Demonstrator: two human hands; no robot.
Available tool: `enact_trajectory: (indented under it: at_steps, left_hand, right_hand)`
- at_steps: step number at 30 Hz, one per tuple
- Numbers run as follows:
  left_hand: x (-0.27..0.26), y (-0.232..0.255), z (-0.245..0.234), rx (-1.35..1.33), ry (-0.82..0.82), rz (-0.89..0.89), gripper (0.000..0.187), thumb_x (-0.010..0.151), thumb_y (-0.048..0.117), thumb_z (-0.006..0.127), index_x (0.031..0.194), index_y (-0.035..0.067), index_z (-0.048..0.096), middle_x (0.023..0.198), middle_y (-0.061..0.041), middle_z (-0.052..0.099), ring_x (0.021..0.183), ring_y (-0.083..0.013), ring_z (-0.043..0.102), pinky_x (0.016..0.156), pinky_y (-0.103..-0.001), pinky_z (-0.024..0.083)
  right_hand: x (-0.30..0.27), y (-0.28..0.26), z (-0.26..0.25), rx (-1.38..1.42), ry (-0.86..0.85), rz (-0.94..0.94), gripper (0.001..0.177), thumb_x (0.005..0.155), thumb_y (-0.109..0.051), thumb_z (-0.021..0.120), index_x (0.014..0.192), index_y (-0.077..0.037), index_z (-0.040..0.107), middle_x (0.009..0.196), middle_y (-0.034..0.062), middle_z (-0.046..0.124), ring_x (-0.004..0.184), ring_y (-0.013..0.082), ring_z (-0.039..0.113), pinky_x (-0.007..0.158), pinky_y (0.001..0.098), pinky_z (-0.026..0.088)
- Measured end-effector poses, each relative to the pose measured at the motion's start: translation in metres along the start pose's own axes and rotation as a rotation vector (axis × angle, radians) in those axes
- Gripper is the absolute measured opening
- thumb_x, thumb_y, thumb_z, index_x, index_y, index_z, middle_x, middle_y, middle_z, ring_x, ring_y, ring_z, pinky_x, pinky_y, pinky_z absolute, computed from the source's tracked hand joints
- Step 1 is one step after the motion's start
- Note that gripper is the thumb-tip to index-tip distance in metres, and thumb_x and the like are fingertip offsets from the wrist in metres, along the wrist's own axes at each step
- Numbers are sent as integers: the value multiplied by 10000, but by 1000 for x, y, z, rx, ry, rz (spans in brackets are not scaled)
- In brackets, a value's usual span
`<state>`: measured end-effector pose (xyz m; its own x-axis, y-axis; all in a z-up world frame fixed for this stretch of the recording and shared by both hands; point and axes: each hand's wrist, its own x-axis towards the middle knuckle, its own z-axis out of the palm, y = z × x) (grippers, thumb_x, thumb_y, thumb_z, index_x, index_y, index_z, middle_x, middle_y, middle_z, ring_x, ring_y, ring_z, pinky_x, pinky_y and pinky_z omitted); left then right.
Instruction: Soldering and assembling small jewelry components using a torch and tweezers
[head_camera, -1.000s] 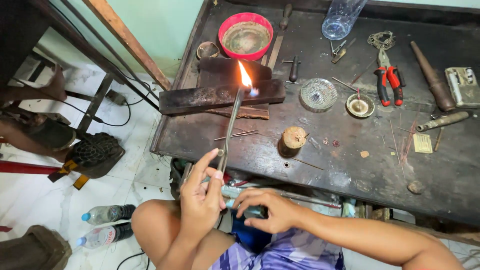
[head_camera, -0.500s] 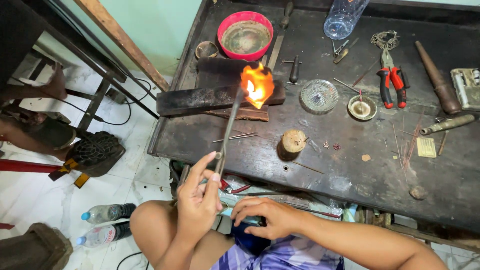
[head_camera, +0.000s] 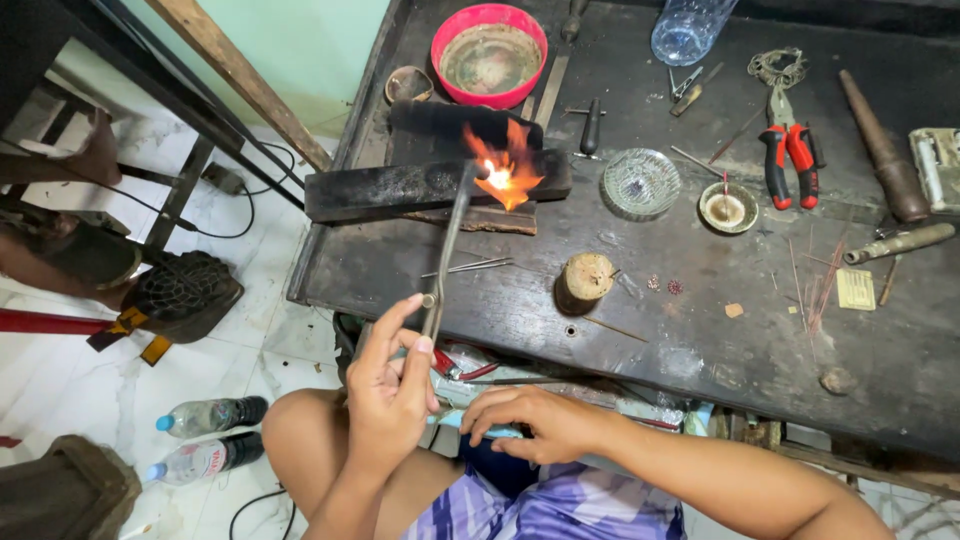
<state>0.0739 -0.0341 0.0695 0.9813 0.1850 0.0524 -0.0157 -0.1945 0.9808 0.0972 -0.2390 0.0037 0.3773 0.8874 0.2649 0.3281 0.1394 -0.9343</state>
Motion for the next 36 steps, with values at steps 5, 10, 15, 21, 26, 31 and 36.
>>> enact_trajectory:
  at_steps: [5,10,15,21,26,31,36]
  left_hand:
    - [2,0,-1,12,18,-2,419,999,104,555,1417,100,583,807,-44,586,372,-105,509,393,-228,511]
    - [2,1,2,-9,-2,30,415,993,69,554,1402,115,608,830,-38,572,367,-100,503,394,-220,520]
    - [1,2,1,10,-1,15,408,990,69,560,1393,114,600,812,-44,579,365,-113,517,389,-222,517]
    - [2,2,0,-3,11,2,417,997,84,554,1410,126,596,814,-35,570,363,-104,503,391,-220,496]
    - [2,2,0,10,2,5,425,995,74,548,1414,125,598,814,-32,572,368,-104,507,398,-222,498]
    - [4,0,0,12,-8,21,418,994,81,555,1408,122,591,805,-35,577,357,-112,517,387,-219,507]
    - [3,3,0,13,-11,33,405,1005,90,550,1408,108,583,791,-23,566,372,-100,509,399,-216,509]
  right_hand:
    - [-2,1,1,-7,1,28,158,975,-9,575,1102,-57,655,1222,127,677,1141,319,668,1026,445,520]
    - [-2,2,2,-18,-2,32,152,979,-24,572,1100,-55,658,1233,130,680,1151,324,670,1027,446,521]
    - [-2,3,3,-18,8,3,129,1016,-70,551,1099,-53,648,1219,141,680,1138,331,674,1026,451,522]
    - [-2,1,3,-11,4,24,118,994,-35,572,1080,-54,651,1204,133,683,1131,318,674,1026,440,520]
    - [-2,2,2,-6,4,20,125,1007,-53,559,1088,-51,654,1212,138,682,1139,326,671,1034,446,517]
    - [-1,0,1,-2,0,35,130,981,-20,572,1075,-48,657,1209,138,683,1141,322,672,1037,444,517]
    - [-1,0,0,-10,-1,47,120,985,-34,590,1075,-57,665,1215,124,686,1139,311,674,1036,436,522]
